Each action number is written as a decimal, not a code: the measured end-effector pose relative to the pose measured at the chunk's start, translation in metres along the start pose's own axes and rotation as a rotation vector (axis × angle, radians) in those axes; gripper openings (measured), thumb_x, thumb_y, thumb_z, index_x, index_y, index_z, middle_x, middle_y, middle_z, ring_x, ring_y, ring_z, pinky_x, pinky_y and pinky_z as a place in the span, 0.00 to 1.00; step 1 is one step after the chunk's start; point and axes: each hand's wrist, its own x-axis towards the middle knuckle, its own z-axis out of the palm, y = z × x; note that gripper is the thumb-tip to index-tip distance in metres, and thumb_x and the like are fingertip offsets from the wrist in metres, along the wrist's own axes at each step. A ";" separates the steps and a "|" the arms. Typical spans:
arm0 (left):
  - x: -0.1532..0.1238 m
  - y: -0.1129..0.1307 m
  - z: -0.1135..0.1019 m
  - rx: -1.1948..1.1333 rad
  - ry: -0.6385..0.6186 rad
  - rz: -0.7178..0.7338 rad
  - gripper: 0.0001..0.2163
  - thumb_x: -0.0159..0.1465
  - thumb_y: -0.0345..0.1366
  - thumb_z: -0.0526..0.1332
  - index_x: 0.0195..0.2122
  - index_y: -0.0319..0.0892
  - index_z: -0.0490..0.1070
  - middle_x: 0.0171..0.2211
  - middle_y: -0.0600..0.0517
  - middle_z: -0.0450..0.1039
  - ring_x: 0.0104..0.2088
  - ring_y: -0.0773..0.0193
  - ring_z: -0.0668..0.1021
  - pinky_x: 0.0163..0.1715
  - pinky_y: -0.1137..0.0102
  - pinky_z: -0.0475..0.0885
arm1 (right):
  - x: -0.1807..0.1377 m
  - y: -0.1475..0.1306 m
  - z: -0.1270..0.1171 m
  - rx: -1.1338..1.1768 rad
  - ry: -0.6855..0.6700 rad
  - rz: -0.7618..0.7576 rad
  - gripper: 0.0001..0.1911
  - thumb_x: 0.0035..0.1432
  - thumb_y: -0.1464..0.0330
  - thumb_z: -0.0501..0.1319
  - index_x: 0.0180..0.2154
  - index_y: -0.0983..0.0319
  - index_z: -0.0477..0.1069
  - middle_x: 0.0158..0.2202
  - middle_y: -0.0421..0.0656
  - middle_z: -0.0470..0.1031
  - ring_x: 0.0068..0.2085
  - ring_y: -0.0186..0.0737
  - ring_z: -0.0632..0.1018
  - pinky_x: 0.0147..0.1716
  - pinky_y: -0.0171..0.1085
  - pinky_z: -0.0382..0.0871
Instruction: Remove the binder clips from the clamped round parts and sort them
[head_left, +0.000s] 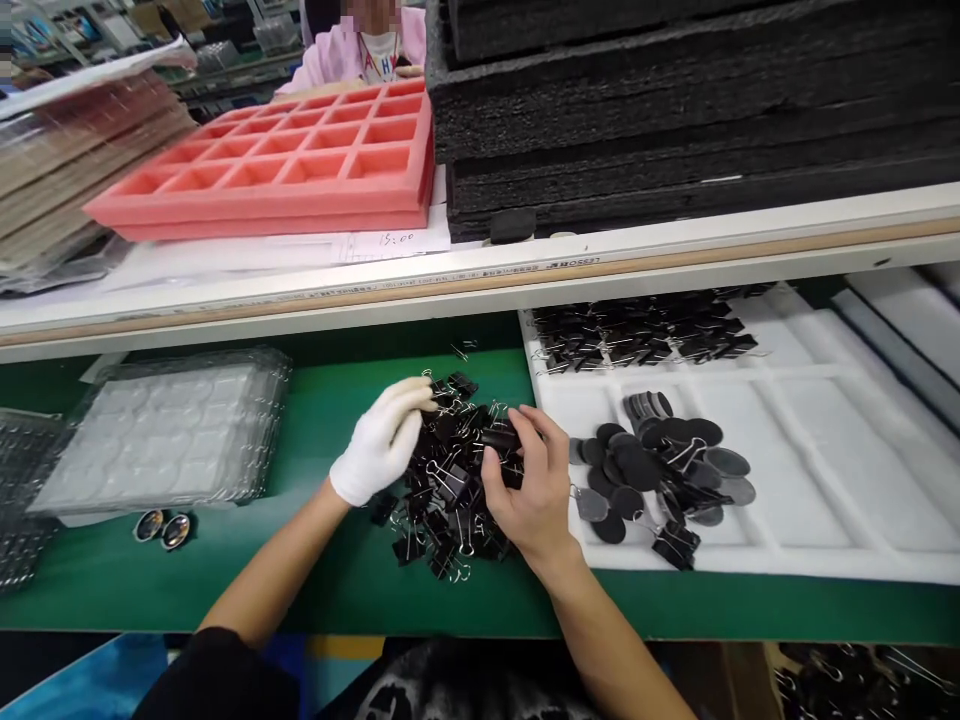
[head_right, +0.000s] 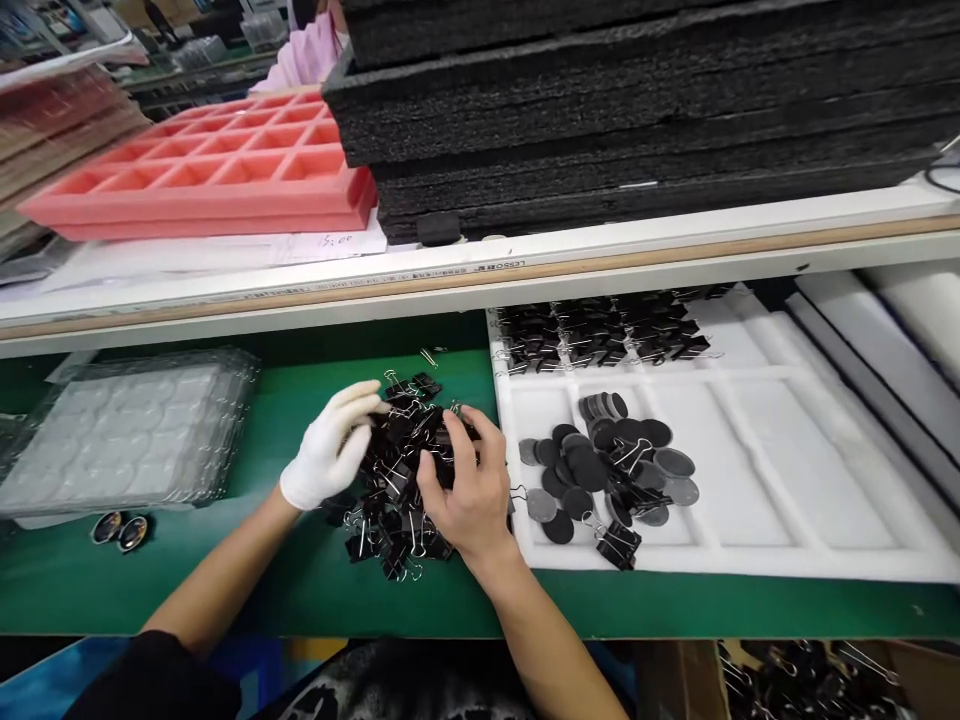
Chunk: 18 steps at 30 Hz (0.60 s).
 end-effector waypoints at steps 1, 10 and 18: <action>0.005 -0.002 -0.001 -0.051 0.000 -0.094 0.17 0.72 0.33 0.56 0.60 0.47 0.73 0.60 0.42 0.77 0.60 0.51 0.80 0.58 0.51 0.81 | 0.001 -0.001 0.000 -0.008 0.006 0.002 0.36 0.65 0.72 0.64 0.72 0.57 0.60 0.59 0.57 0.69 0.57 0.54 0.77 0.37 0.45 0.84; 0.052 -0.020 -0.014 -0.135 -0.375 -0.301 0.13 0.67 0.43 0.62 0.47 0.48 0.82 0.53 0.48 0.83 0.54 0.54 0.84 0.58 0.58 0.80 | 0.009 -0.012 -0.046 0.020 0.034 -0.103 0.33 0.63 0.76 0.65 0.68 0.58 0.66 0.53 0.54 0.75 0.53 0.53 0.80 0.49 0.55 0.83; 0.139 -0.044 0.031 0.197 -0.364 -0.493 0.35 0.63 0.59 0.63 0.65 0.43 0.71 0.63 0.35 0.73 0.61 0.39 0.77 0.62 0.50 0.72 | -0.033 0.043 -0.138 -0.381 0.356 -0.098 0.32 0.58 0.76 0.69 0.63 0.53 0.75 0.45 0.50 0.80 0.43 0.51 0.84 0.40 0.51 0.81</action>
